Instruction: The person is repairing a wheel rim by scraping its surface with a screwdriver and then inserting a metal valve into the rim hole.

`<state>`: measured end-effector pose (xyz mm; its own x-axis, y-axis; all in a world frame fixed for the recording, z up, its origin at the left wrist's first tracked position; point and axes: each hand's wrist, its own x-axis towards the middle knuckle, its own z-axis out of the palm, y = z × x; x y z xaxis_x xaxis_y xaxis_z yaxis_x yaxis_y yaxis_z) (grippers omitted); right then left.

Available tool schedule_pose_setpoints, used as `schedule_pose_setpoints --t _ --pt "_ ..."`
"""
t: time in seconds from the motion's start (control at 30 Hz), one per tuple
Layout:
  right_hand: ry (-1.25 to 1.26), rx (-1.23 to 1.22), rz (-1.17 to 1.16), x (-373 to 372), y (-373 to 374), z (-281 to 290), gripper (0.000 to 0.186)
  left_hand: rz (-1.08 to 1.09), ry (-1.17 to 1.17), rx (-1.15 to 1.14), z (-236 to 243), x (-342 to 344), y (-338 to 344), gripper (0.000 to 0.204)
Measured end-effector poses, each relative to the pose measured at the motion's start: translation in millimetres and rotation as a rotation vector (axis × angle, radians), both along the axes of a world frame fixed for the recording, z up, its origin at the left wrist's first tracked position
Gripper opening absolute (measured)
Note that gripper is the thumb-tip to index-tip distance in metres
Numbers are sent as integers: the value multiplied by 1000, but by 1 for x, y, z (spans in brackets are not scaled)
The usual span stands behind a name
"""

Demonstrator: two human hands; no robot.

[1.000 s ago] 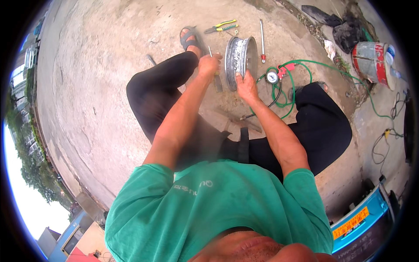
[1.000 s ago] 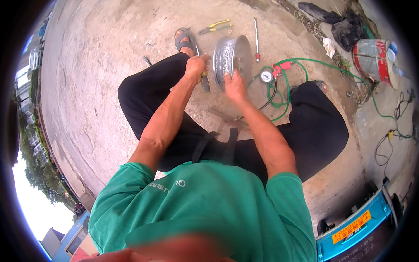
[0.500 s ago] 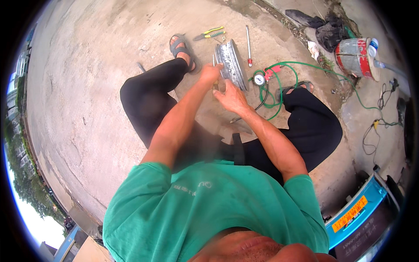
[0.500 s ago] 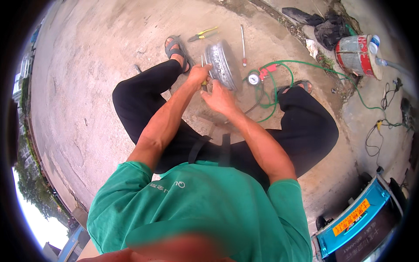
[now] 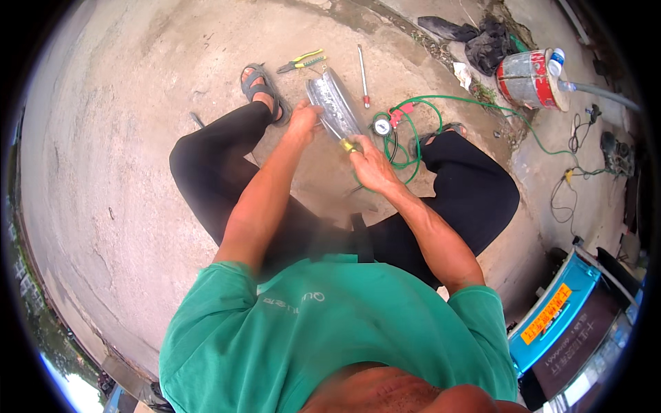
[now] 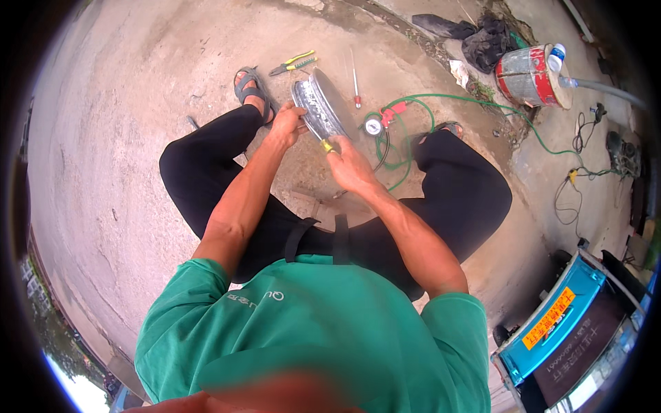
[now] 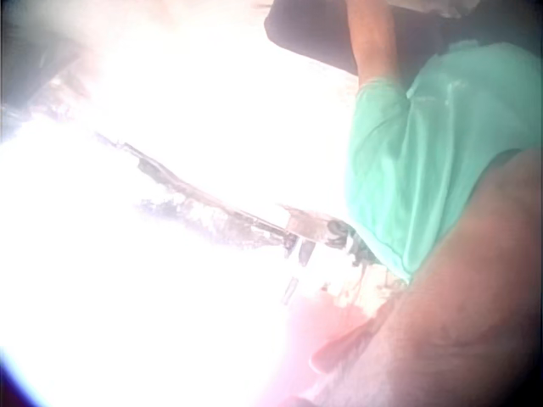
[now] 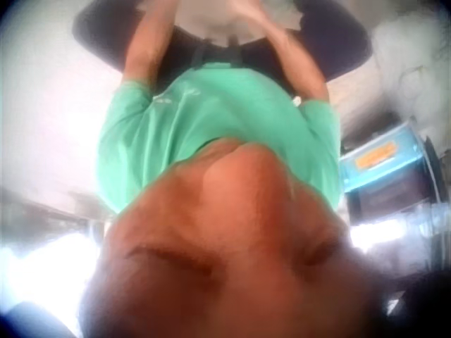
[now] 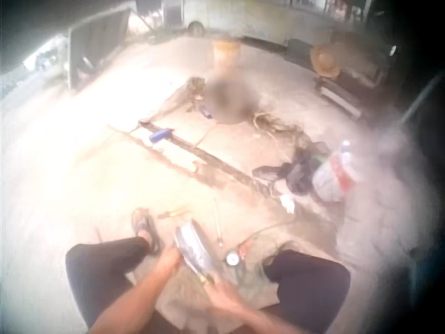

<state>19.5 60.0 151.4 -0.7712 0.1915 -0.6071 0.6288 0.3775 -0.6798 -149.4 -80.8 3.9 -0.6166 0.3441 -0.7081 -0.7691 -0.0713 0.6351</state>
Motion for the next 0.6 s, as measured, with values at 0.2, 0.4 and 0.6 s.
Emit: schedule_pose_setpoints --t 0.2,0.4,0.6 --pt "87 5 -125 23 -9 -5 54 193 -144 107 -23 -9 -9 54" --pt "186 20 -38 13 -23 -24 51 310 -148 200 -32 -9 -3 65" --pt "207 64 -50 11 -28 -38 45 306 -157 260 -54 0 5 76"
